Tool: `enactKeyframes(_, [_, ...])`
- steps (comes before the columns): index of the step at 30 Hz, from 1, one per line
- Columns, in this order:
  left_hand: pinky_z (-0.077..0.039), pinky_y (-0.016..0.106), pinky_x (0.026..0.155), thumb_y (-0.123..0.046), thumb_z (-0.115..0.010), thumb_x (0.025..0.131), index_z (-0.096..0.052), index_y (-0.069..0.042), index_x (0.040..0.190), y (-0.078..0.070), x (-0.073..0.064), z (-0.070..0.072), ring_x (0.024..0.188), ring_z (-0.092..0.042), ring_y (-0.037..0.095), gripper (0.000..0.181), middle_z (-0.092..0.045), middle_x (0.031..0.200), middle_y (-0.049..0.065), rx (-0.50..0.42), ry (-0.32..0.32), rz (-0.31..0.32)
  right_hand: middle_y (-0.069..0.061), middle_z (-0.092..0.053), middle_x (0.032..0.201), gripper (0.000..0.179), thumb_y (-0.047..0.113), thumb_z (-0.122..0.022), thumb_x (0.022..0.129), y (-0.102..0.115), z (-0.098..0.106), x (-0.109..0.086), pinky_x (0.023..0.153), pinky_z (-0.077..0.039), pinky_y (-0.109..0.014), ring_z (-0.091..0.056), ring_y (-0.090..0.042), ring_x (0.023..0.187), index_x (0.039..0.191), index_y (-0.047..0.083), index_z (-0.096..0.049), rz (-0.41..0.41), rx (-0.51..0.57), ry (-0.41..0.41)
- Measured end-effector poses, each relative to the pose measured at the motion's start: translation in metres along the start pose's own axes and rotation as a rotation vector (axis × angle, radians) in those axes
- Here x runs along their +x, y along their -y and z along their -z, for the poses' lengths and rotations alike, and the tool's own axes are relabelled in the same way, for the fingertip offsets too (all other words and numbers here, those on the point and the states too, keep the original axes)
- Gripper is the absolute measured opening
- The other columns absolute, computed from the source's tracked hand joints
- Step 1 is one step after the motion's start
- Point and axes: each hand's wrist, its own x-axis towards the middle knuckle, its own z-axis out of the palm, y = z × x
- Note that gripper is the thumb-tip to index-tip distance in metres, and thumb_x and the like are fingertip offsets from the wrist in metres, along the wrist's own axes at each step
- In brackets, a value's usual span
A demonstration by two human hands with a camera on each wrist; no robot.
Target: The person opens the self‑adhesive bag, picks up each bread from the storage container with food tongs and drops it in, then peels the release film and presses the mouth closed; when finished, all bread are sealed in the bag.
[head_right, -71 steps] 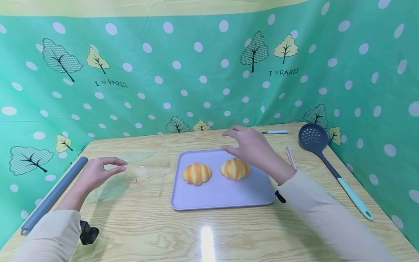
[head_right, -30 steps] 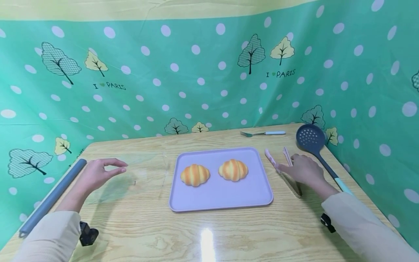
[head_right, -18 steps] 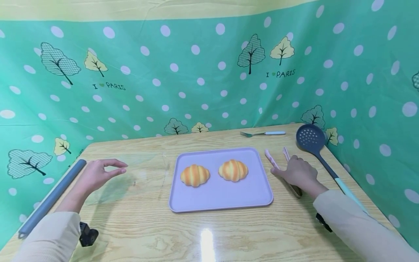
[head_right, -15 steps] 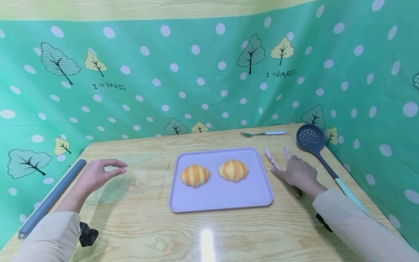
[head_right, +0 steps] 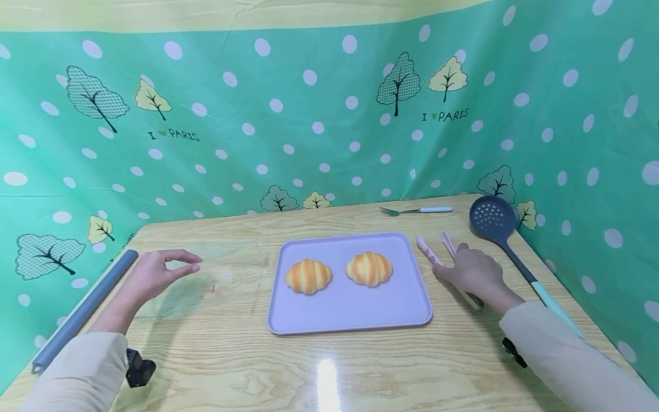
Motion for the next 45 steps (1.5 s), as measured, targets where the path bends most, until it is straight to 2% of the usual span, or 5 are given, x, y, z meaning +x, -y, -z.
enactKeyframes(6, [-0.05,0.047,0.079,-0.023,-0.073,0.096,-0.079,-0.009,0.109,-0.001,0.001,0.0,0.102,-0.067,0.039,0.02,-0.074,0.113,0.016,0.001,0.002,0.004,-0.014,-0.054,0.071,0.084,0.056,-0.058,0.098,-0.003,0.014,0.0,0.052,-0.046,-0.04,-0.055,-0.025,0.06,0.121,-0.023,-0.042,0.058,0.034,-0.065])
enactKeyframes(12, [-0.05,0.048,0.079,-0.023,-0.073,0.096,-0.078,-0.008,0.11,-0.002,0.001,-0.001,0.104,-0.066,0.04,0.021,-0.074,0.113,0.016,0.001,0.004,0.006,-0.031,-0.056,0.093,0.09,0.054,-0.056,0.101,-0.002,0.025,0.0,0.051,-0.05,-0.043,-0.06,-0.034,0.066,0.138,-0.025,-0.033,0.121,0.099,-0.176])
enactKeyframes(20, [-0.051,0.053,0.082,-0.022,-0.073,0.097,-0.078,-0.008,0.109,-0.001,0.001,-0.001,0.107,-0.065,0.043,0.02,-0.074,0.113,0.017,-0.005,0.003,0.005,-0.03,-0.056,0.095,0.077,0.047,-0.055,0.103,0.002,0.031,0.0,0.055,-0.047,-0.042,-0.056,-0.037,0.078,0.13,-0.023,-0.043,0.198,0.091,-0.255])
enactKeyframes(33, [-0.051,0.055,0.083,-0.023,-0.072,0.097,-0.078,-0.007,0.109,0.0,0.0,-0.002,0.107,-0.065,0.044,0.021,-0.074,0.113,0.017,-0.005,0.008,-0.001,-0.011,-0.059,0.072,0.074,0.054,-0.051,0.103,0.012,0.033,-0.002,0.052,-0.042,-0.034,-0.053,-0.025,0.062,0.116,-0.018,-0.057,0.221,0.098,-0.261])
enactKeyframes(45, [-0.052,0.054,0.083,-0.022,-0.073,0.096,-0.078,-0.007,0.109,-0.001,0.001,-0.001,0.105,-0.066,0.042,0.02,-0.074,0.112,0.016,-0.008,0.006,-0.007,-0.015,-0.064,0.082,0.077,0.058,-0.054,0.101,0.018,0.052,-0.003,0.059,-0.047,-0.042,-0.058,-0.029,0.072,0.125,-0.015,-0.059,0.244,-0.007,-0.212])
